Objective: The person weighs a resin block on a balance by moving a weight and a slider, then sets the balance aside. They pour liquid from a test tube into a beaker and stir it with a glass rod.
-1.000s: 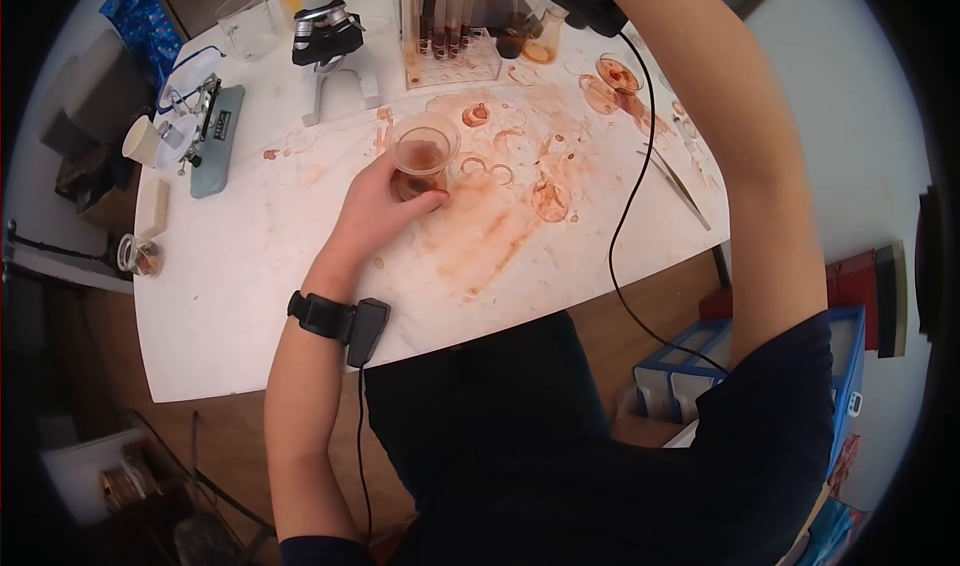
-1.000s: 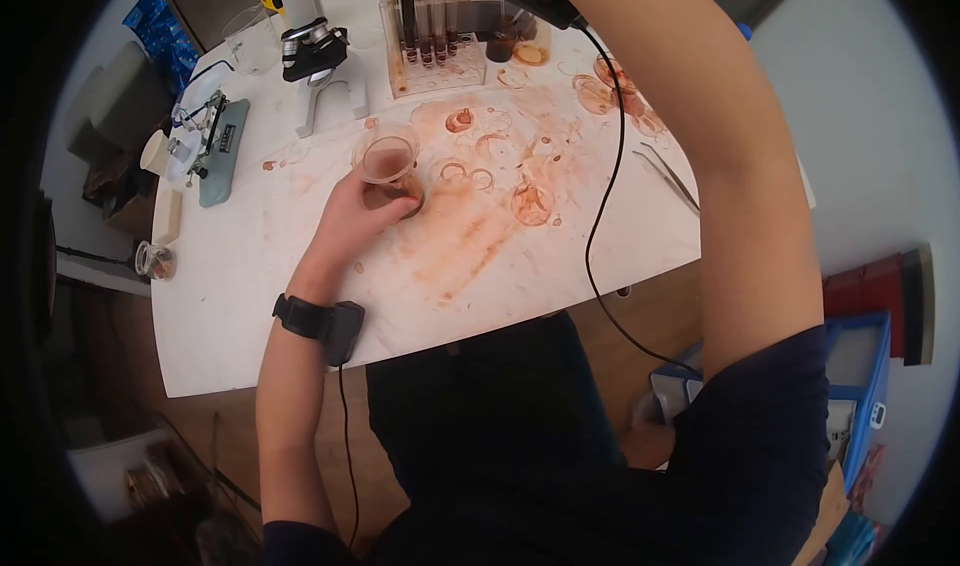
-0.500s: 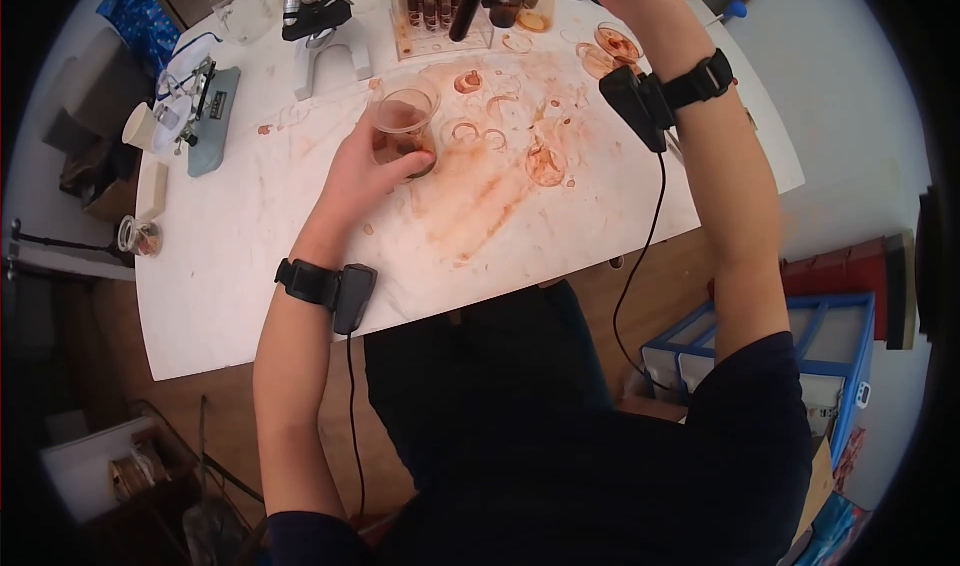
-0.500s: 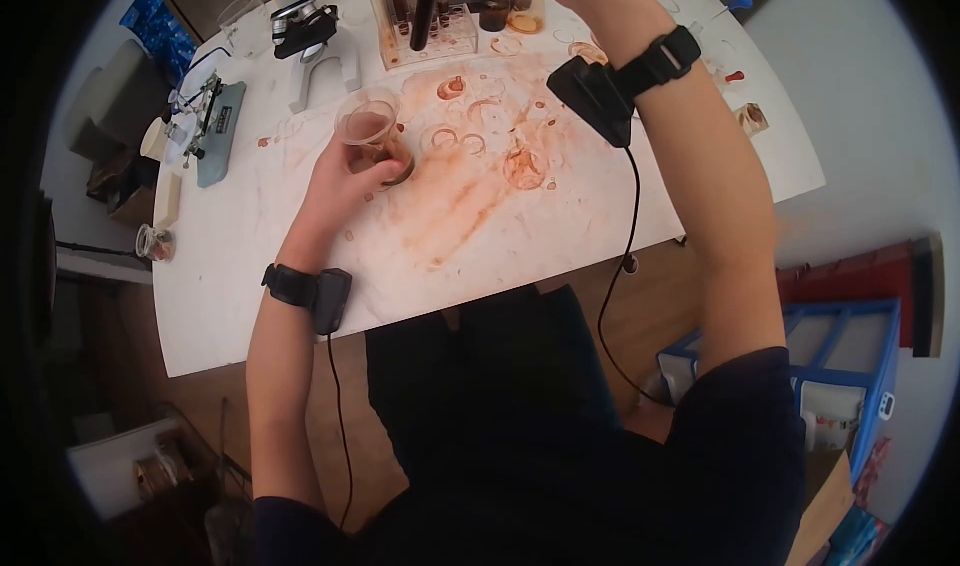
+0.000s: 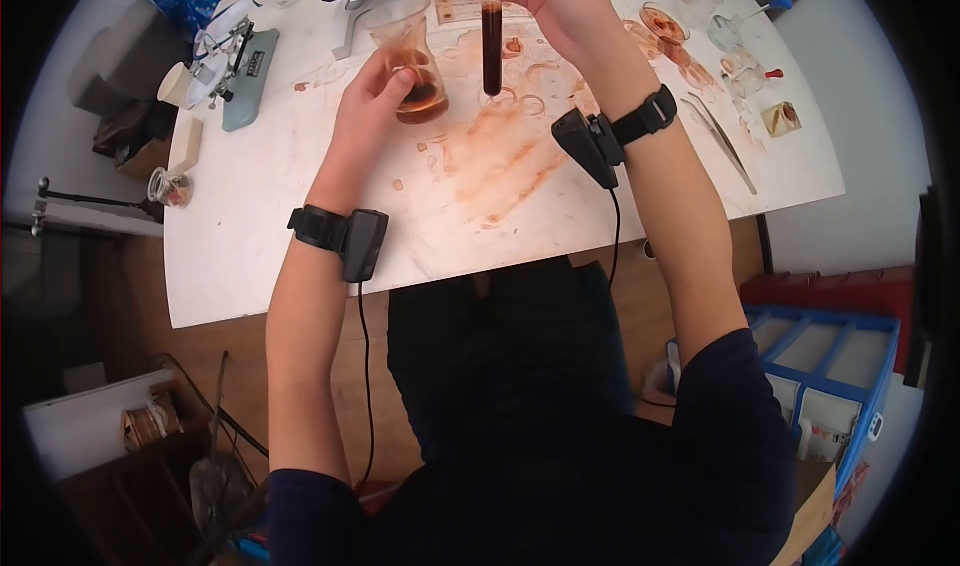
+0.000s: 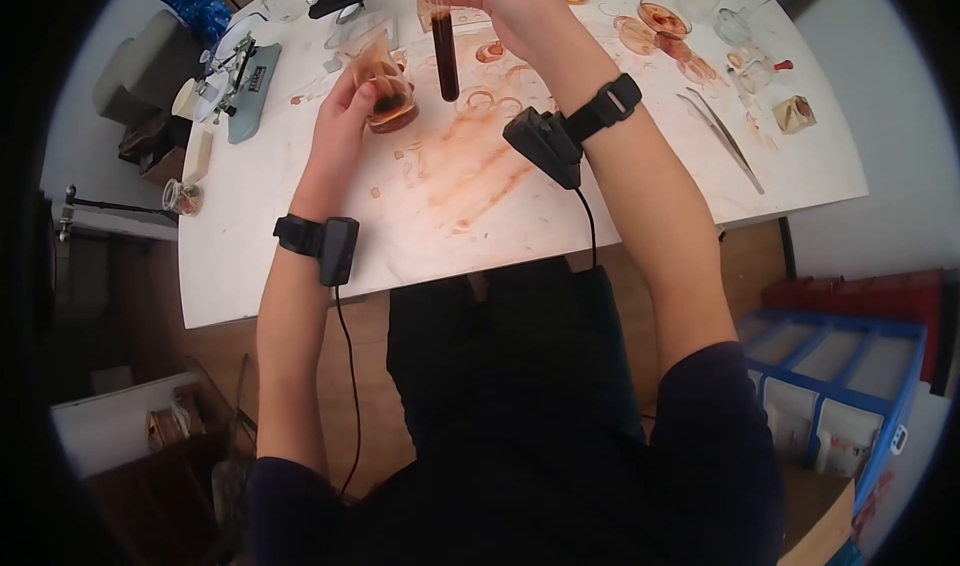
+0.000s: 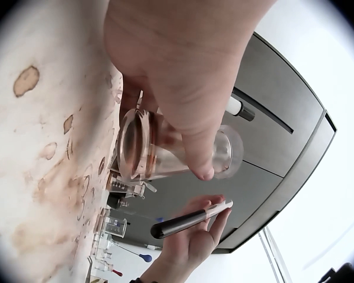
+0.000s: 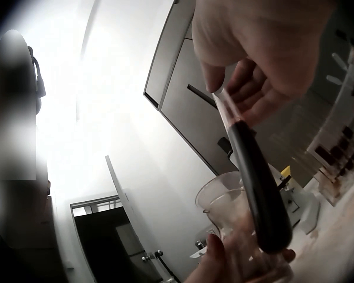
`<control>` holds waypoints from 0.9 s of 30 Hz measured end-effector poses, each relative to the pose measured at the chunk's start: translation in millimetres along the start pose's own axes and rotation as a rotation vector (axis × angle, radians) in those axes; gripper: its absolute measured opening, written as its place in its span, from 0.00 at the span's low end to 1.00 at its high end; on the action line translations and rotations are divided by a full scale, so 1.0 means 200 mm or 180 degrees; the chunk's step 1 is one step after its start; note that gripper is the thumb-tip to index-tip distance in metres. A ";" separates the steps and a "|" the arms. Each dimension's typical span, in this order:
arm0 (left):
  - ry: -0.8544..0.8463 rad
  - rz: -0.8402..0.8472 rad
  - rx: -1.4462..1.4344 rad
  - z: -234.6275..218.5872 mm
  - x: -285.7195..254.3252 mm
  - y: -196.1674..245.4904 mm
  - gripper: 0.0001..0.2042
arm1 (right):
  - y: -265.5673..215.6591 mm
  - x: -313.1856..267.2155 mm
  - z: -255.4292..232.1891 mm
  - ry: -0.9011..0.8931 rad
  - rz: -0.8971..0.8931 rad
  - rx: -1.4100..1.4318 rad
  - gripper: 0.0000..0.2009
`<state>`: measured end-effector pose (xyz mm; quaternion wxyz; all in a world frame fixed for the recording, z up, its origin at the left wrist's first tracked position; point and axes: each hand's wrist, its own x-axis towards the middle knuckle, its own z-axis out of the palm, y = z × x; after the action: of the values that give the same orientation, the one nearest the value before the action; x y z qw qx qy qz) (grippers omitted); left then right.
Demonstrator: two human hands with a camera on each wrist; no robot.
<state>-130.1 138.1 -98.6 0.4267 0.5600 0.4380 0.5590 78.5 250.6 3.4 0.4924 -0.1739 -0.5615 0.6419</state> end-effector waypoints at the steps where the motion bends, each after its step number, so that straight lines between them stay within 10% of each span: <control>1: 0.0026 0.0061 -0.0214 -0.01 0.01 -0.01 0.20 | 0.02 0.02 0.02 -0.0013 -0.0031 0.0002 0.13; 9: 0.0164 0.0248 -0.0754 -0.02 0.02 -0.01 0.38 | 0.14 0.16 0.14 0.0194 -0.0153 0.0363 0.15; 27: 0.0035 0.0178 -0.0820 -0.02 0.02 0.01 0.37 | 0.28 0.21 0.10 -0.0409 0.0306 0.1698 0.12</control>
<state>-134.0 142.2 -95.0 0.4770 0.5094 0.3491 0.6254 17.9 281.3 -26.7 0.4531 -0.0236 -0.3938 0.7994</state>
